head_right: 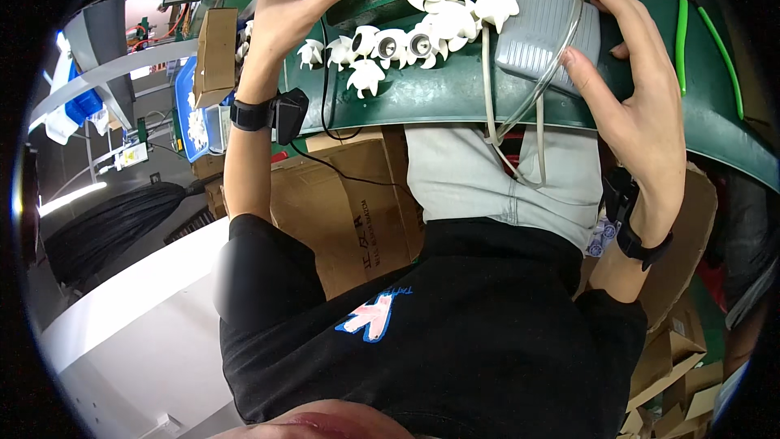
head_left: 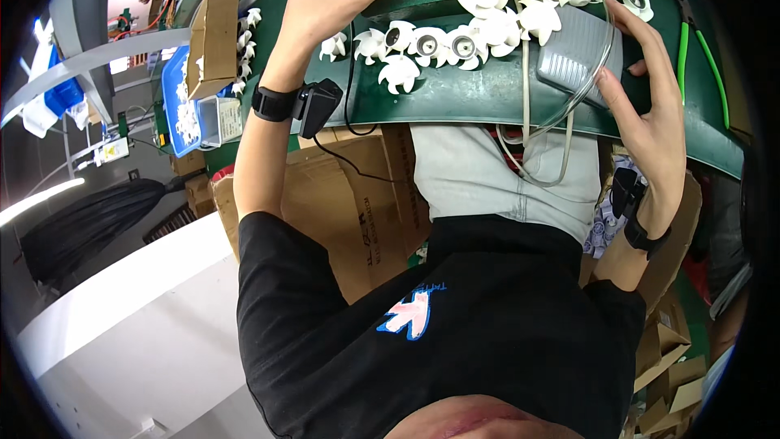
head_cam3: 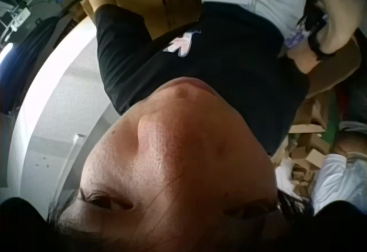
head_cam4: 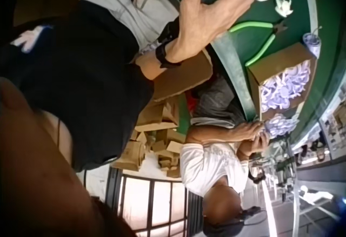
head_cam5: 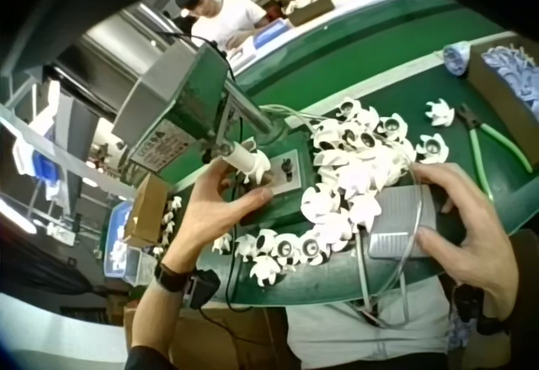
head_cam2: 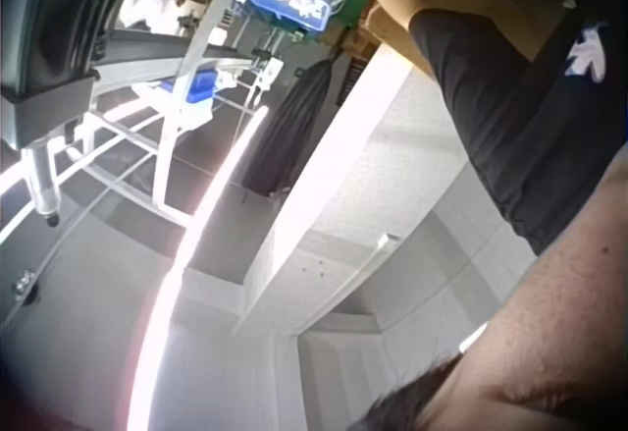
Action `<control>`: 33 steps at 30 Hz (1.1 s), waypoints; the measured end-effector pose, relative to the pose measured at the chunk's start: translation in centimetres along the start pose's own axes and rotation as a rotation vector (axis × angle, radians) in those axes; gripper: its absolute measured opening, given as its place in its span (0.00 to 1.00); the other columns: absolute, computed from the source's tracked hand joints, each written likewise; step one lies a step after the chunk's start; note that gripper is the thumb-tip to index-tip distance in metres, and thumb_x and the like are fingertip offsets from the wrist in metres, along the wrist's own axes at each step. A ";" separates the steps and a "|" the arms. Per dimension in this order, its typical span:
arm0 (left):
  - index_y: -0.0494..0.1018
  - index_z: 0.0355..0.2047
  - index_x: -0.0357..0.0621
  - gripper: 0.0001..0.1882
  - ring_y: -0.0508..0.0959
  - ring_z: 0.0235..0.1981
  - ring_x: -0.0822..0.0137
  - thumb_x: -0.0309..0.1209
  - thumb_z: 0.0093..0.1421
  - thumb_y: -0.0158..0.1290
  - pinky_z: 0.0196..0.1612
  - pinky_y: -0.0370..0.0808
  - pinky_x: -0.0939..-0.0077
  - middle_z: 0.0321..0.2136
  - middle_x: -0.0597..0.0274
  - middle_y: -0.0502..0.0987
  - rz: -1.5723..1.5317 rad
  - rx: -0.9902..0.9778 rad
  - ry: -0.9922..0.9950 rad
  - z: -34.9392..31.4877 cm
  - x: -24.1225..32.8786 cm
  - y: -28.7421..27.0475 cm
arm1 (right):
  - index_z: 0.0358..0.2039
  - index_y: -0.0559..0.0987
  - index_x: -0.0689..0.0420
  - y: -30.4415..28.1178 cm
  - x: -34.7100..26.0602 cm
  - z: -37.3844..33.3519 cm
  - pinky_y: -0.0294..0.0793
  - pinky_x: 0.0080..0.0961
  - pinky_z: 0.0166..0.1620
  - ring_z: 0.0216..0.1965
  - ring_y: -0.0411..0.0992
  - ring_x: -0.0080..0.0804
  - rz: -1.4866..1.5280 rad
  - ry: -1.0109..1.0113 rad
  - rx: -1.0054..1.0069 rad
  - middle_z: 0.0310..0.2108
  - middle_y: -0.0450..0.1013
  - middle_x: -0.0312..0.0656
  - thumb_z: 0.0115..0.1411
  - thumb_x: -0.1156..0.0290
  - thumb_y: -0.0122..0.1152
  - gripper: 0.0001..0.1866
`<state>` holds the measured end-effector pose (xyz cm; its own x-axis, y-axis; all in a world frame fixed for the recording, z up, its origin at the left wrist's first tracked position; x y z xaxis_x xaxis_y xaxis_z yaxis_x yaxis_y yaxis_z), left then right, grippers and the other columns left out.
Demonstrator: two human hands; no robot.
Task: Assembling small plastic fan components by hand and using a manual press.
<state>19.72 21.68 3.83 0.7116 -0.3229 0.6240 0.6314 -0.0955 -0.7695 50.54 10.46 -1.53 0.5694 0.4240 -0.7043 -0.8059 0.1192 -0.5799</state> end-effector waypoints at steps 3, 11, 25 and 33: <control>0.70 0.66 0.36 0.40 0.77 0.57 0.60 0.41 0.58 0.72 0.61 0.72 0.62 0.54 0.51 0.80 -0.078 -0.018 -0.005 0.5 -0.3 0.5 | 0.66 0.75 0.53 -0.5 -0.1 -0.1 0.69 0.27 0.51 0.57 0.74 0.33 -0.029 -0.040 0.048 0.58 0.77 0.42 0.63 0.69 0.67 0.30; 0.72 0.59 0.32 0.26 0.81 0.49 0.65 0.33 0.66 0.64 0.49 0.79 0.71 0.50 0.55 0.80 -0.163 0.115 -0.048 -0.9 -1.1 -2.2 | 0.65 0.75 0.58 -1.0 0.1 -0.4 0.71 0.25 0.51 0.56 0.74 0.34 0.092 -0.038 0.037 0.57 0.78 0.46 0.67 0.67 0.60 0.26; 0.71 0.55 0.45 0.16 0.80 0.41 0.40 0.35 0.70 0.57 0.45 0.79 0.54 0.50 0.43 0.73 0.505 -0.162 -0.012 -9.0 -2.7 -0.7 | 0.71 0.68 0.54 -1.0 -0.4 -0.5 0.68 0.32 0.57 0.63 0.71 0.38 -0.001 -0.025 -0.071 0.64 0.74 0.44 0.55 0.68 0.70 0.42; 0.72 0.56 0.46 0.17 0.81 0.39 0.46 0.31 0.69 0.58 0.42 0.79 0.58 0.52 0.48 0.72 0.369 -0.323 0.184 -6.4 12.8 4.2 | 0.71 0.68 0.53 -1.1 -0.7 -0.6 0.73 0.43 0.59 0.61 0.73 0.49 0.049 -0.125 -0.042 0.61 0.74 0.48 0.49 0.75 0.75 0.46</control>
<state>29.47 11.13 7.70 0.7844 -0.5473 0.2919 0.2015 -0.2203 -0.9544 51.13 9.50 -0.60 0.5027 0.5371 -0.6774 -0.8234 0.0588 -0.5644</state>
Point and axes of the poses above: each hand's wrist, its own z-axis towards the middle knuckle, its own y-axis out of the palm, x = y × z, the point moved 10 cm from there along z, towards the middle knuckle
